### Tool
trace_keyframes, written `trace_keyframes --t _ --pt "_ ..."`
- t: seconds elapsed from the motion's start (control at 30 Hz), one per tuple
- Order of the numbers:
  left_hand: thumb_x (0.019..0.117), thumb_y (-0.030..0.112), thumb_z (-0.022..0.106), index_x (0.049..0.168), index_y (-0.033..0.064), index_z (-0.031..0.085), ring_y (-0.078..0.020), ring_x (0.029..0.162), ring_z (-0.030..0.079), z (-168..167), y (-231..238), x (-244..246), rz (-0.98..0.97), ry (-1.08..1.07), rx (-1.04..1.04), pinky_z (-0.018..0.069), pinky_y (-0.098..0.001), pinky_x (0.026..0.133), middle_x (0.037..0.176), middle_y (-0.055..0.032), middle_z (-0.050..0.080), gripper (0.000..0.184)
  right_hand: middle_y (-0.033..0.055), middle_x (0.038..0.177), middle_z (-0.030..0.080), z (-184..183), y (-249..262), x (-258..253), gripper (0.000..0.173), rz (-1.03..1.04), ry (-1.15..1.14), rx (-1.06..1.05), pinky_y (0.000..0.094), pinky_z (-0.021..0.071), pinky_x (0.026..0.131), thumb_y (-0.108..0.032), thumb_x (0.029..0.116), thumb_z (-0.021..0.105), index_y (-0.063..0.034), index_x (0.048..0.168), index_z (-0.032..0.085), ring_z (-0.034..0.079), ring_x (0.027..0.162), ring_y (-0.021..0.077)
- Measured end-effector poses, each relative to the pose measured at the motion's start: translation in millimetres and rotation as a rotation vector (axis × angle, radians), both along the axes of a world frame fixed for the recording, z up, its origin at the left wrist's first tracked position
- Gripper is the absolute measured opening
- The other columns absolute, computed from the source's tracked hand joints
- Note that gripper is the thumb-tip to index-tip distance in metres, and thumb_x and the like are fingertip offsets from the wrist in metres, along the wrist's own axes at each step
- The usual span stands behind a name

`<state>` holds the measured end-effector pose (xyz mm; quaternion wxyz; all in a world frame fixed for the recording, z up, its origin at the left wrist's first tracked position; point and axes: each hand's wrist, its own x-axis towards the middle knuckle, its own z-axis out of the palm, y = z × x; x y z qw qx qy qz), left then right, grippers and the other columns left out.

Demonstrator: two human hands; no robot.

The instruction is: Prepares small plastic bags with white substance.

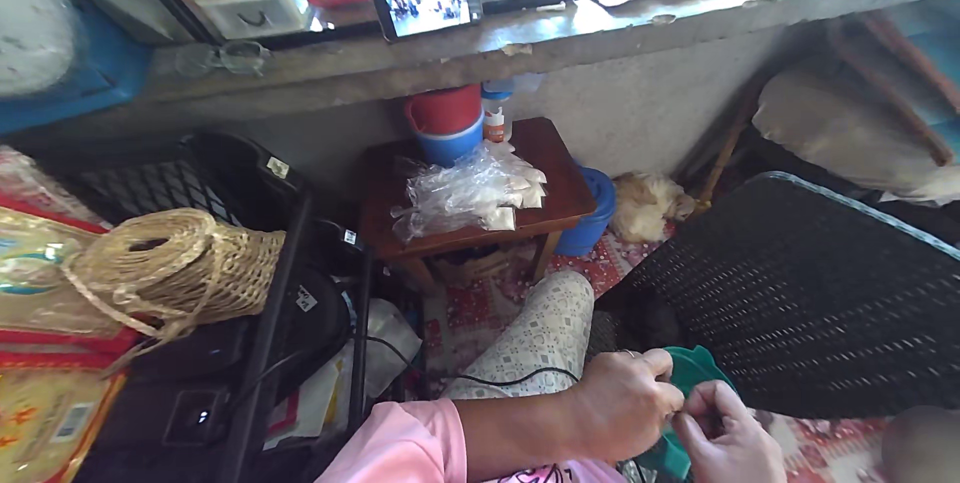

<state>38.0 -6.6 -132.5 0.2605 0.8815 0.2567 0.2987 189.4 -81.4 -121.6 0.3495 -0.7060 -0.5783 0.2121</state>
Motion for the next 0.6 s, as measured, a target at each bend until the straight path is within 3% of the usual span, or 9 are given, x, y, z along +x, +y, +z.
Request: trace_keyframes --t 0.3,0.43,0.5,0.6 --pt "0.0961 0.004 0.06 0.09 0.008 0.078 -0.0228 0.084 0.066 9.3 5.0 -9.4 -0.041 -0.027 -0.05 0.0569 -0.0379 0.073 0.094 -0.0116 0.066 0.02 0.0005 0.067 0.054 3.1 -5.2 5.4 0.013 0.023 0.076 0.078 0.0197 0.0395 0.049 0.001 0.0779 0.067 -0.0032 0.081 0.056 0.048 0.055 0.0038" --pt "0.0963 0.004 0.059 0.094 0.0082 0.079 -0.0228 0.085 0.066 9.9 5.4 -11.6 -0.054 -0.023 -0.083 0.0566 -0.0375 0.074 0.095 -0.0118 0.066 0.021 -0.0015 0.071 0.054 -6.8 -7.8 9.6 0.014 0.069 0.209 0.149 0.0161 0.0425 0.051 0.004 0.0795 0.066 -0.0038 0.081 0.055 0.05 0.058 0.0011" --pt "0.0948 0.002 0.059 0.094 0.0055 0.078 -0.0237 0.086 0.066 13.4 6.2 -11.4 -0.069 -0.014 -0.128 0.0572 -0.0384 0.075 0.097 -0.013 0.066 0.019 -0.0009 0.078 0.058 -14.8 -7.1 12.0 0.009 0.144 0.242 0.206 0.015 0.0465 0.056 0.005 0.0815 0.064 -0.0031 0.085 0.06 0.053 0.065 0.0004" --pt "0.0936 0.0 0.059 0.091 -0.0017 0.074 -0.0257 0.091 0.067 20.9 8.7 -9.7 -0.122 0.04 -0.24 0.0579 -0.0401 0.08 0.104 -0.0158 0.066 0.015 0.0056 0.084 0.06 -14.3 -7.0 10.6 0.013 0.184 0.047 0.254 0.0184 0.0483 0.065 -0.001 0.0836 0.06 -0.0027 0.086 0.072 0.057 0.076 0.0066"
